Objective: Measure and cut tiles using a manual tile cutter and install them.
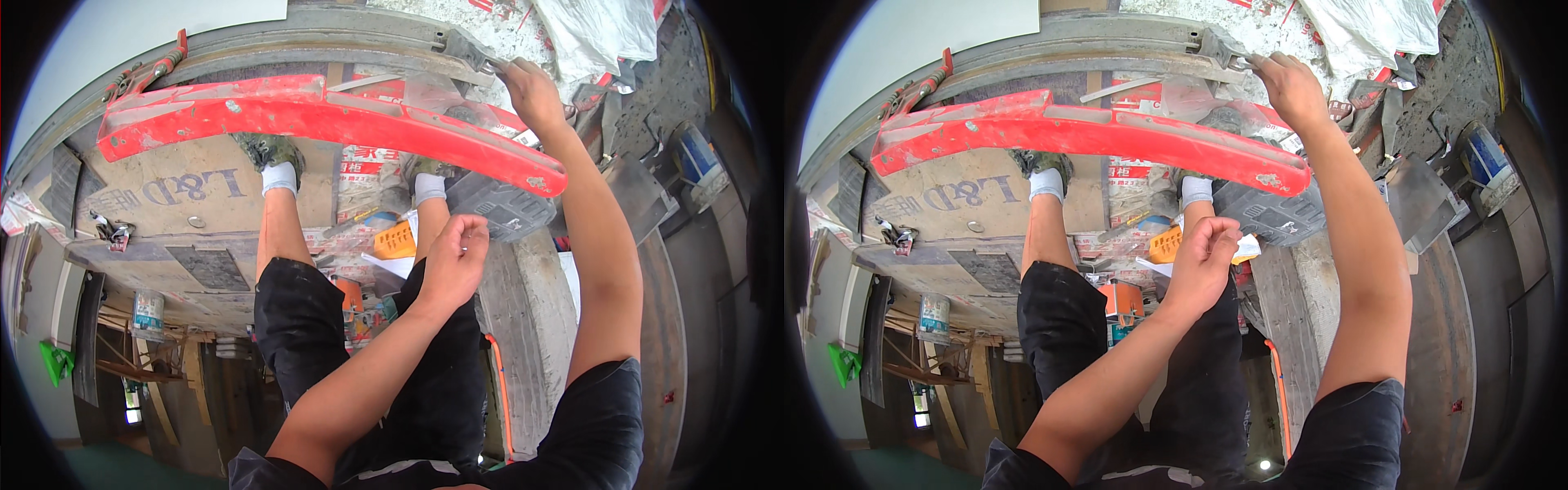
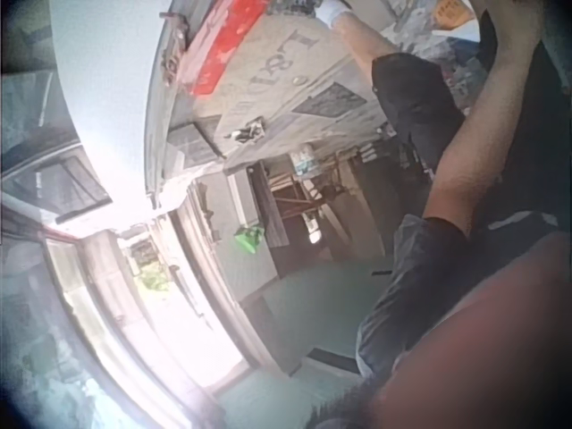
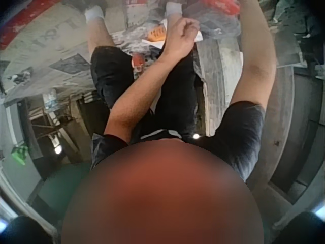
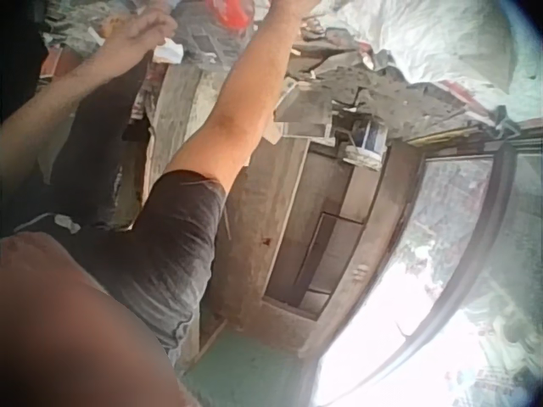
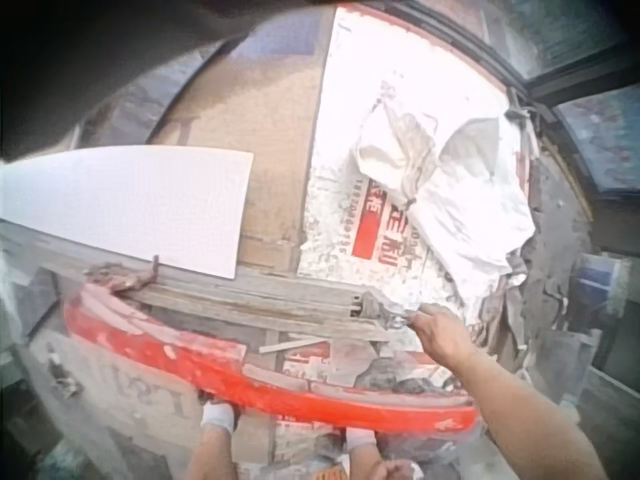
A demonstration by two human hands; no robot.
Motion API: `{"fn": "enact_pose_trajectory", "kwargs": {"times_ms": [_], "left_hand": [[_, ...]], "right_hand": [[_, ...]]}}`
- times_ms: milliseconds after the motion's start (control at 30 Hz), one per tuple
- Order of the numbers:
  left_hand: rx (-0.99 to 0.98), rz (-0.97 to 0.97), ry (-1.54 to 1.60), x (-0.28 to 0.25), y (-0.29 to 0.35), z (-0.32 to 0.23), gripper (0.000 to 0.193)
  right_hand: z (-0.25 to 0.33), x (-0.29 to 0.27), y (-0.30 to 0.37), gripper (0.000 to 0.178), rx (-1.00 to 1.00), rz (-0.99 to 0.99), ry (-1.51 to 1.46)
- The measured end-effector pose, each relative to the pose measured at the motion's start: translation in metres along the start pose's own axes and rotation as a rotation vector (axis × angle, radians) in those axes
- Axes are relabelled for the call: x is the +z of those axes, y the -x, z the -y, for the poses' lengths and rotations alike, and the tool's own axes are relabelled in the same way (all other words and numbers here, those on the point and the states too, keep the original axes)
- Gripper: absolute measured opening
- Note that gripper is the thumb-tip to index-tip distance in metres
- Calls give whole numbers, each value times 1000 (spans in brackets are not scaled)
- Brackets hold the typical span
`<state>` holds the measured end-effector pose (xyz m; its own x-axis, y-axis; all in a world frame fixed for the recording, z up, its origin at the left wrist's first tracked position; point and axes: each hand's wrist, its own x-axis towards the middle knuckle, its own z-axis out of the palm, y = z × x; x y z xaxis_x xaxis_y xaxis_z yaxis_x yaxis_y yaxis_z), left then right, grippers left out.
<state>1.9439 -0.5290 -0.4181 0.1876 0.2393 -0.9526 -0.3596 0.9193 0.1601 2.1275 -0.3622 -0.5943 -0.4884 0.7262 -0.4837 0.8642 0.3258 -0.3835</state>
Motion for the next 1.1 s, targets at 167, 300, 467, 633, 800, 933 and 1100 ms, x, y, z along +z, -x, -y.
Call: {"fn": "enact_pose_trajectory", "kwargs": {"times_ms": [167,300,467,633,800,933,1100], "left_hand": [[0,-25,-25,1,-1,1,24],[-4,-7,23,4,-2,-1,23],[46,-44,46,1,-5,-8,22],[-10,-18,53,0,0,-12,22],[-28,4,64,-4,1,-14,23],[-56,19,31,-4,2,-18,23],[22,10,32,-4,4,-19,22]], "right_hand": [[26,-36,4,22,120,87,137],[61,-76,12,21,133,234,325],[56,-85,10,19,130,186,258],[15,-62,24,17,54,103,155],[-2,-29,19,18,-32,-9,80],[4,-9,14,21,-10,-80,55],[6,6,8,20,56,-118,-60]]}}
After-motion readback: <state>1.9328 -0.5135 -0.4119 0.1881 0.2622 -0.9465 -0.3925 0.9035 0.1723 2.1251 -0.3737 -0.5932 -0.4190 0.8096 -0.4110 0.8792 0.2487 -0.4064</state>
